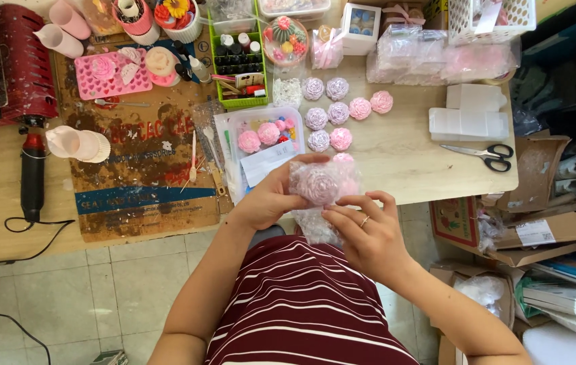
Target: Packaging decorative flower-shaped candles into individual plastic bags and prepared boxes.
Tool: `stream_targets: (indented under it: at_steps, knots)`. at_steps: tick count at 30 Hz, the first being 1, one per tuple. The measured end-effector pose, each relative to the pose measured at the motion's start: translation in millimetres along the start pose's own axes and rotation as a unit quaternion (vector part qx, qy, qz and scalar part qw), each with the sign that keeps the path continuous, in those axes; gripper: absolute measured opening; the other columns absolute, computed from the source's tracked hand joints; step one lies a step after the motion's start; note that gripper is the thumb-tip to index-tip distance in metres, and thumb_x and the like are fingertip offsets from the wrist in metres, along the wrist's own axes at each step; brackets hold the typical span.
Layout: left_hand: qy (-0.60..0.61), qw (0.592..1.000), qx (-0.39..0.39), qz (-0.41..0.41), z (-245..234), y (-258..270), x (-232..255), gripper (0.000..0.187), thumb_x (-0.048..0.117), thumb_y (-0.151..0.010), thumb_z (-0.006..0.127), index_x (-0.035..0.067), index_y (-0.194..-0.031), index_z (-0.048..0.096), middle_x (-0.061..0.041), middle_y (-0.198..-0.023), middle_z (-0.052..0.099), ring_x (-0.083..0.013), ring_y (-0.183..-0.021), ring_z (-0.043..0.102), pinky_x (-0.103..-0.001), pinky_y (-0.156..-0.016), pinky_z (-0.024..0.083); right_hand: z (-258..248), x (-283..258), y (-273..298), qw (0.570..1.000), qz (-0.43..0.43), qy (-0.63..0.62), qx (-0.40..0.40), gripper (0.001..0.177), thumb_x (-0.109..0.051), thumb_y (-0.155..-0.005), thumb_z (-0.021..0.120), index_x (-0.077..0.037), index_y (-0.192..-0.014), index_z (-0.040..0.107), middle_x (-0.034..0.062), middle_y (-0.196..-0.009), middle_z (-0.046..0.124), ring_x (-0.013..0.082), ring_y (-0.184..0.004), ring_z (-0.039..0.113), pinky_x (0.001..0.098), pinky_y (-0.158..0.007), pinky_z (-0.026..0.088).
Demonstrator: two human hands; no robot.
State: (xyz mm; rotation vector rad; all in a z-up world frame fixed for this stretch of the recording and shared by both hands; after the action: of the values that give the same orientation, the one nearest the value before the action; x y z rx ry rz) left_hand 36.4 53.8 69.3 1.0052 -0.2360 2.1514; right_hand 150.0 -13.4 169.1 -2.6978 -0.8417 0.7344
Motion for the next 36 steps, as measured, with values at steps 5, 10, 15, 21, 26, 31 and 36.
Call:
stream_targets:
  at_steps: [5,10,15,21,26,31,36]
  knots:
    - [-0.031,0.999,-0.032,-0.027,5,2,-10,0.080,-0.017,-0.080,0.058,0.004,-0.155,0.043,-0.006,-0.146,0.055,-0.0135,-0.126,0.060,-0.031,-0.102,0.053,-11,14,-7,0.997,0.065,-0.048,0.007,0.028,-0.005,-0.074,0.079,-0.012,-0.101,0.075,-0.0003,-0.103,0.072,0.0217,-0.105,0.065,0.0437,-0.095,0.043]
    - [-0.036,0.995,-0.048,-0.081,-3,4,-39,0.079,-0.010,-0.082,0.062,0.005,-0.157,0.041,-0.010,-0.129,0.063,-0.0152,-0.100,0.065,-0.028,-0.071,0.057,-17,38,-18,0.978,0.158,-0.134,0.021,0.017,-0.010,-0.076,0.085,-0.011,-0.090,0.076,0.0040,-0.110,0.073,0.0250,-0.107,0.065,0.0376,-0.092,0.050]
    - [-0.079,0.990,-0.080,-0.088,0,2,-36,0.080,-0.003,-0.084,0.065,0.005,-0.159,0.039,-0.010,-0.128,0.058,-0.0152,-0.109,0.059,-0.029,-0.087,0.052,-1,62,-9,0.930,0.252,-0.267,-0.002,0.013,-0.012,-0.077,0.085,-0.007,-0.085,0.077,0.0094,-0.127,0.072,0.0242,-0.118,0.068,0.0360,-0.097,0.053]
    - [-0.047,0.987,-0.104,-0.114,14,-4,-37,0.087,-0.002,-0.080,0.068,0.008,-0.158,0.030,-0.005,-0.138,0.054,-0.0132,-0.122,0.057,-0.031,-0.104,0.049,20,83,10,0.887,0.323,-0.330,-0.010,0.017,-0.015,-0.078,0.086,-0.005,-0.088,0.078,0.0109,-0.130,0.073,0.0203,-0.119,0.069,0.0345,-0.100,0.052]
    - [-0.068,0.986,-0.088,-0.126,-11,-6,-75,0.086,-0.002,-0.083,0.069,0.008,-0.160,0.031,-0.006,-0.134,0.055,-0.0147,-0.116,0.057,-0.032,-0.098,0.049,26,93,26,0.859,0.367,-0.356,0.008,0.016,-0.014,-0.078,0.086,-0.004,-0.085,0.076,0.0105,-0.121,0.077,0.0183,-0.114,0.071,0.0336,-0.102,0.051]
    - [0.091,0.984,-0.001,-0.151,-12,-21,-81,0.077,0.000,-0.085,0.066,0.003,-0.157,0.037,-0.012,-0.124,0.062,-0.0211,-0.105,0.064,-0.036,-0.089,0.054,35,110,55,0.827,0.407,-0.381,0.075,0.018,-0.009,-0.076,0.088,-0.003,-0.082,0.072,0.0108,-0.114,0.078,0.0179,-0.113,0.070,0.0333,-0.104,0.050]
    - [-0.084,0.986,0.115,-0.083,-8,-41,-92,0.046,0.007,-0.087,0.074,-0.003,-0.130,0.061,-0.007,-0.113,0.071,-0.0130,-0.099,0.069,-0.030,-0.087,0.056,51,126,89,0.749,0.468,-0.446,0.144,0.034,-0.007,-0.072,0.090,-0.004,-0.098,0.069,0.0068,-0.108,0.074,0.0145,-0.101,0.068,0.0310,-0.094,0.055]
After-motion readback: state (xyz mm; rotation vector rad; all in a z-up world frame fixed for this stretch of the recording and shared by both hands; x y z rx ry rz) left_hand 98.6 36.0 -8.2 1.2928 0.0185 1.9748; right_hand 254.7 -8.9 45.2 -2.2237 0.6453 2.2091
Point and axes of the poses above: each hand's wrist, its own y-axis away from the middle knuckle, its own z-axis out of the palm, x = y × z, the point moved 9 cm from there along -y, towards the middle knuckle
